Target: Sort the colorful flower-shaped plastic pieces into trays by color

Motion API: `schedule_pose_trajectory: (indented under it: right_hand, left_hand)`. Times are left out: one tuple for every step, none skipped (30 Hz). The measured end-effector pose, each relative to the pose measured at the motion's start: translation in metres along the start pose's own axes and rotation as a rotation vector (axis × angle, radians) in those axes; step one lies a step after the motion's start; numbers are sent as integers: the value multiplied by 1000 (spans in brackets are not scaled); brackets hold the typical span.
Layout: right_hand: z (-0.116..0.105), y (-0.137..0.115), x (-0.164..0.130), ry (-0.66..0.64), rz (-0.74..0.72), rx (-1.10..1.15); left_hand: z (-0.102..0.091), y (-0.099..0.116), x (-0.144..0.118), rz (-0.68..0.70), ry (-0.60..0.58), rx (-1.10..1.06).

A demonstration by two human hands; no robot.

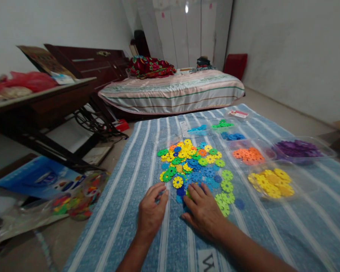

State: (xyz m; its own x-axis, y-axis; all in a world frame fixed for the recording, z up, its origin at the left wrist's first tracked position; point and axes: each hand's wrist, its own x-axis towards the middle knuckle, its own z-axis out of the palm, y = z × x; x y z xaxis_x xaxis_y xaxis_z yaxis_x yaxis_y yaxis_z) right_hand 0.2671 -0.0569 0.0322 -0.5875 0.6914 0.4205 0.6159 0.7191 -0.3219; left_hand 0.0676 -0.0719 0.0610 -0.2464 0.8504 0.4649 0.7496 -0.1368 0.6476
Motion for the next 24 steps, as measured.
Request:
schedule_pose_trajectory:
  right_hand:
    - [1,-2,-2,13,-10,11]
    - [3,-4,-4,26,-19,25]
    - [4,-5,-5,37,-32,42]
    - [5,-5,-6,48,-49,61]
    - [5,-4,-6,59,-64,79]
    - [5,-3,-5,74,-72,95]
    - [5,0,-4,90,-70,105]
    - [4,2,-2,104,-58,108]
    - [4,5,0,112,-35,103]
    - [3,8,2,111,-8,92]
    - [2,10,4,104,14,78]
    - [1,11,5,94,24,65]
    - [1,10,5,82,23,55]
    - [2,9,4,76,14,50]
    - [3,7,3,72,2,49]
    - [3,4,2,75,-13,54]
    - [4,2,0,83,-28,61]
    - [5,-1,-2,94,-41,70]
    - [6,-3,-2,110,-55,81]
    - [6,-3,-2,125,-69,94]
    - [5,-3,-2,143,-81,107]
    - [5,-2,0,164,-87,115]
    - [4,1,1,181,-82,117]
    - [4,4,3,198,-69,109]
  left_hand:
    - [-1,-4,7,-36,6,8]
    - [-1,-8,14,-74,15,15]
    - [-1,-14,21,-113,27,26]
    - [-1,-20,29,-153,45,42]
    - [-1,-28,37,-185,71,65]
    - [0,-35,45,-208,101,92]
    - [1,-42,53,-227,128,124]
    - [2,-50,61,-247,148,154]
    - [3,-56,68,-265,159,178]
    - [5,-62,74,-280,168,199]
    - [7,-67,80,-292,174,217]
    - [10,-71,85,-298,177,232]
    - [12,-74,89,-298,181,247]
    - [15,-77,92,-291,181,262]
    - [18,-79,94,-278,180,275]
    - [20,-81,95,-261,177,287]
    - [22,-83,97,-244,171,298]
    - [24,-84,97,-229,163,308]
    - [26,-86,97,-217,156,317]
    - [27,-87,97,-207,152,324]
    - [28,-88,97,-199,150,330]
    - [29,-89,96,-193,149,336]
    - [30,-89,96,-189,148,341]
    - [31,-90,95,-187,146,347]
